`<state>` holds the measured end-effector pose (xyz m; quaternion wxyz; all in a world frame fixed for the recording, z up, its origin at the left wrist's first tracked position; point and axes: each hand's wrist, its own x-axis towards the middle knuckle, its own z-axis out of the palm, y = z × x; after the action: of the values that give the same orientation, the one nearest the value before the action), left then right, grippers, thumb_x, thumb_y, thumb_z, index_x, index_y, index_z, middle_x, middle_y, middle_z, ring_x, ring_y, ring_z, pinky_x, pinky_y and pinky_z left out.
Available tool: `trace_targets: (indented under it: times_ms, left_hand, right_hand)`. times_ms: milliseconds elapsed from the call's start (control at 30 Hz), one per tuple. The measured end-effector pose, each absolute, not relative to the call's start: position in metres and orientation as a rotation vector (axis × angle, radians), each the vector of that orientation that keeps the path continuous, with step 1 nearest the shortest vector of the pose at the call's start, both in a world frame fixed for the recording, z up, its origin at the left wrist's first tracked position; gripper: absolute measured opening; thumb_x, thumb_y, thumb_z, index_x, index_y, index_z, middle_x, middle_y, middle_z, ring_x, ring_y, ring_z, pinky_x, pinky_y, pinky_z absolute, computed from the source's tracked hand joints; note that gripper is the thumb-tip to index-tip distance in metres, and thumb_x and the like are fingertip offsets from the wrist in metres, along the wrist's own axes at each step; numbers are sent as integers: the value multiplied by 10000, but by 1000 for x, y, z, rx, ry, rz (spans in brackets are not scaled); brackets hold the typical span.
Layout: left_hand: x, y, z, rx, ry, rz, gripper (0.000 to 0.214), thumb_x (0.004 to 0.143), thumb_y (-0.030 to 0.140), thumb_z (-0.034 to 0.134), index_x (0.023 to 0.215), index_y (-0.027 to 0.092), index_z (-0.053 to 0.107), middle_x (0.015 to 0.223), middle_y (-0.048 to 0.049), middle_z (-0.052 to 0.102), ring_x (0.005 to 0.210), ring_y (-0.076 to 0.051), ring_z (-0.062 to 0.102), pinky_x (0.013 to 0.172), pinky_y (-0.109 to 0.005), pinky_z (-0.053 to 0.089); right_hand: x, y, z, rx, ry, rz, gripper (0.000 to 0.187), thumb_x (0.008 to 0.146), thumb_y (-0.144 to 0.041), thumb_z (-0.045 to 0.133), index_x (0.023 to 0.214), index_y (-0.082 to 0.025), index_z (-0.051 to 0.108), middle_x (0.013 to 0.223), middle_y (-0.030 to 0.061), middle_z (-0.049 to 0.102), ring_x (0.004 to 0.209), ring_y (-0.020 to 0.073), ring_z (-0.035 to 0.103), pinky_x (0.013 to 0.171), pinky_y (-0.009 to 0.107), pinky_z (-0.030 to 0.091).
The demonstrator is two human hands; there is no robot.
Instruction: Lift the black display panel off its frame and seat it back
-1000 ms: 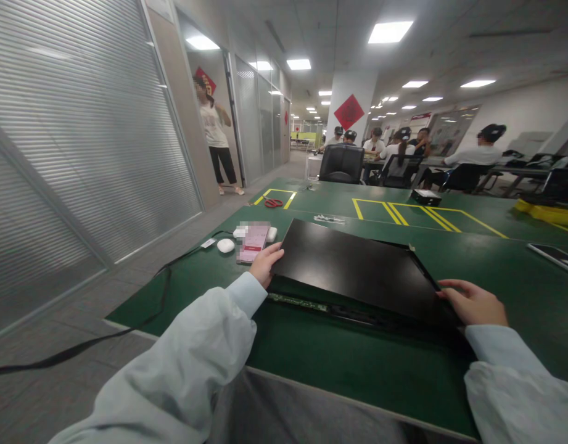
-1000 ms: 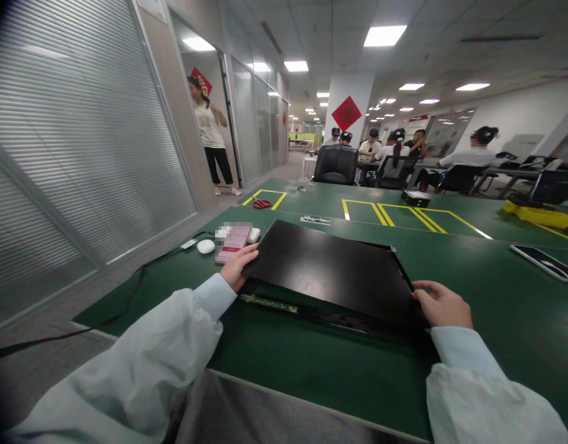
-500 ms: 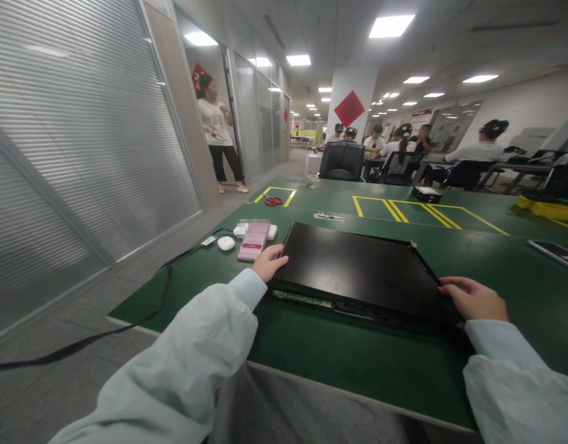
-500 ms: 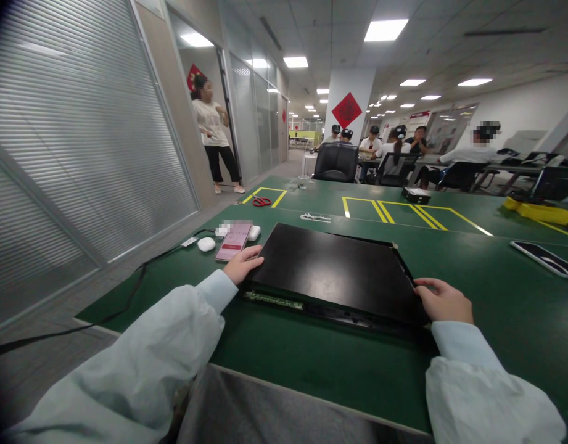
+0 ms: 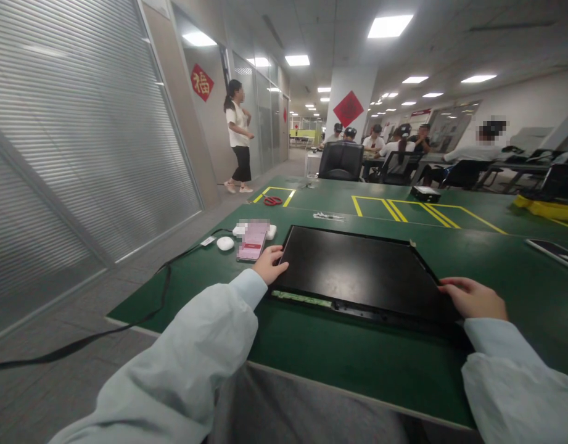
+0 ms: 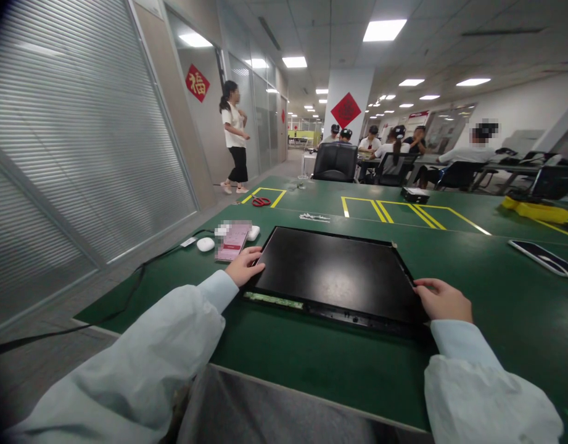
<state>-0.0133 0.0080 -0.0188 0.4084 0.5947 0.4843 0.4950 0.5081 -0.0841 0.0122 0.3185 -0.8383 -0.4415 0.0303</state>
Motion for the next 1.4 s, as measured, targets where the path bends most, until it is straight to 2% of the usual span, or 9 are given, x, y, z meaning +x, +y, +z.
trace_targets:
  times_ms: [167,367,733,933,1067,1200,1400]
  left_hand:
    - [-12,6,-17,1537,1294,1249,401,534,418,1092,821,260,861,1341,-155,723,1470,-456,640,1368,-563,453]
    - [-9,1,-11,1561,1342,1203,312,572,316,1048,793,244,840,1374,-177,721,1474,-457,653,1346,-565,485]
    - [-12,7,-21,1468,1241,1274,447,494,348,1119,842,234,863,1340,-161,724,1425,-459,664,1303,-604,520]
    - [-17,13,-30,1764,1355,1107,393,670,442,1027,950,213,874,1440,-166,706,1432,-422,699,1234,-601,600]
    - [-19,14,-30,1945,1402,1065,336,773,428,949,1012,204,876,1477,-175,704,1451,-417,698,1226,-593,616]
    - [-19,12,-27,2050,1452,1008,291,809,372,919,1025,182,878,1513,-198,690,1472,-429,687,1304,-597,551]
    - [-19,14,-32,2104,1457,1024,270,823,351,906,1036,189,866,1485,-191,714,1445,-411,716,1277,-585,580]
  right_hand:
    - [506,-84,14,-2195,-1052,190,89,690,-377,725,697,-319,792,705,46,760,720,283,696,754,420,541]
    - [495,-88,22,-2213,-1046,212,77,718,-347,719,706,-312,786,722,54,745,795,300,708,795,422,530]
    - [508,-85,19,-2226,-1035,313,137,746,-364,732,802,-288,831,821,71,791,858,296,729,825,397,552]
    - [501,-85,17,-2239,-1027,222,138,689,-377,693,730,-301,801,764,45,771,845,301,722,813,407,543]
    - [502,-84,14,-2216,-1037,183,143,668,-387,688,700,-301,798,749,41,778,801,281,706,789,396,541]
    - [509,-82,6,-2171,-1058,117,158,646,-419,680,664,-310,792,723,36,777,765,276,700,745,395,532]
    - [510,-82,7,-2204,-1053,194,203,654,-439,681,721,-299,813,783,45,794,798,278,698,798,403,543]
